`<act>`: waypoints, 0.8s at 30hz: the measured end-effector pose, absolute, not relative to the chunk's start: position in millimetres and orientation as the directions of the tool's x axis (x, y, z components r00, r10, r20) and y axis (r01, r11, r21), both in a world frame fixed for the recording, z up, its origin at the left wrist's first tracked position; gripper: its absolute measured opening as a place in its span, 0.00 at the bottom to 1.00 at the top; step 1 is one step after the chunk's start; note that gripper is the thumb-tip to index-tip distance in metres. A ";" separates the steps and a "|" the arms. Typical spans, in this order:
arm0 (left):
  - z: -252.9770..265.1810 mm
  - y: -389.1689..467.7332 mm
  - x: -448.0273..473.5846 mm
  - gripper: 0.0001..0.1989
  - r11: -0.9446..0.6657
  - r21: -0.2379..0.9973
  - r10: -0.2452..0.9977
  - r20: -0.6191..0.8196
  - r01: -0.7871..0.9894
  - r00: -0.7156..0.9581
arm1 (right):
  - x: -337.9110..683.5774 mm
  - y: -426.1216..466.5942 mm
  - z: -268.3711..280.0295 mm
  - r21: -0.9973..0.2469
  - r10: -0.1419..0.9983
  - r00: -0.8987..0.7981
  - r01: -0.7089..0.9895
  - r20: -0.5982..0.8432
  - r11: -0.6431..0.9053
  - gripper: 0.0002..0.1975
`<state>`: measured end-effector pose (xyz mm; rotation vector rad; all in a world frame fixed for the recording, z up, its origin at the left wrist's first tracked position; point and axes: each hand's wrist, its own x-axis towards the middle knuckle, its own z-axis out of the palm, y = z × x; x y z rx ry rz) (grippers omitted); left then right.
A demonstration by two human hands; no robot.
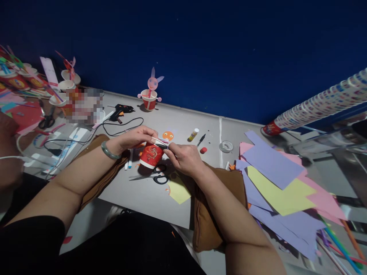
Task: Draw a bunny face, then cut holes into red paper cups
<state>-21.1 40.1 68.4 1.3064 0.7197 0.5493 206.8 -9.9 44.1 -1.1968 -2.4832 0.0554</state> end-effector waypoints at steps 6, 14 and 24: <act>67.8 41.2 -21.7 0.09 0.183 0.983 0.775 -0.124 -0.032 0.619 | 206.9 -11.4 41.1 -0.372 0.783 -0.495 0.693 0.377 0.617 0.20; 60.1 44.3 -20.9 0.15 0.032 0.999 0.847 -0.028 0.001 0.530 | 203.3 -11.6 40.0 -0.478 0.888 -0.369 0.749 0.275 0.459 0.20; 54.2 48.1 -21.6 0.15 -0.312 0.920 0.853 0.161 0.238 0.496 | 199.1 -11.5 38.3 -0.235 0.925 -0.336 0.898 0.178 0.372 0.24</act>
